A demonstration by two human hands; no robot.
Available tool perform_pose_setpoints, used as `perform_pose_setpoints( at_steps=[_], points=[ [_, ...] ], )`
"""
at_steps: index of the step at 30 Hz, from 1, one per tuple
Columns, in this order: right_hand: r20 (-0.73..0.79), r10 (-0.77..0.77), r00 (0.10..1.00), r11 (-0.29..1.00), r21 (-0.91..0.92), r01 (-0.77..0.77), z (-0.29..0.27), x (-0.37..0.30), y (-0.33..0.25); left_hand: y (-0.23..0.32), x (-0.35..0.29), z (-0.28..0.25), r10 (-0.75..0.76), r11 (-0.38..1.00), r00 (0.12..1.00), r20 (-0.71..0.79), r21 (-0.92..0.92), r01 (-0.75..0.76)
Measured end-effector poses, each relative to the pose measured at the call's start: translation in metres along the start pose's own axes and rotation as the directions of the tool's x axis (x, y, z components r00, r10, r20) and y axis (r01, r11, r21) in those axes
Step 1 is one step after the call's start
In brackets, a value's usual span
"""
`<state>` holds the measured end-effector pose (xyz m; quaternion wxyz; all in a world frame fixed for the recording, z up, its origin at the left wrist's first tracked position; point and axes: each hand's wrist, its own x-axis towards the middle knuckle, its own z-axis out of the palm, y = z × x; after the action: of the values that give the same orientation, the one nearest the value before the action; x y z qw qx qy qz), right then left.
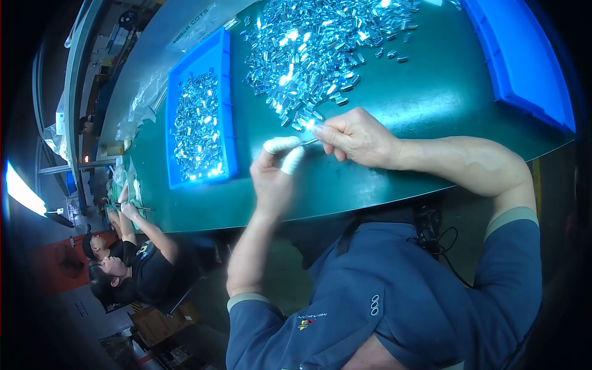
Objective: The person sorts small metal parts by hand at a worktable, placing them into blue plastic trays.
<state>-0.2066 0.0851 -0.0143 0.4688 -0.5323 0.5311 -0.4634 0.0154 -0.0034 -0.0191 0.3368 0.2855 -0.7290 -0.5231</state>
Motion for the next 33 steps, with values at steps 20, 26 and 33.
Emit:
perform_pose_setpoints(
  at_steps=[20,26,33],
  points=[
    [-0.214,-0.038,0.976,0.999,-0.035,0.031,-0.002,0.005,0.004,-0.011,0.046,-0.025,0.273,0.651,0.953,0.132,0.703,-0.284],
    [-0.214,-0.034,0.976,0.997,-0.072,0.019,-0.002,0.007,0.008,0.006,0.026,-0.02,0.215,0.857,0.975,0.049,0.47,-0.213],
    [-0.169,-0.098,0.981,0.994,-0.06,0.089,0.0,0.005,0.007,0.006,0.018,-0.015,0.169,0.916,0.983,0.078,0.357,-0.185]
  ],
)
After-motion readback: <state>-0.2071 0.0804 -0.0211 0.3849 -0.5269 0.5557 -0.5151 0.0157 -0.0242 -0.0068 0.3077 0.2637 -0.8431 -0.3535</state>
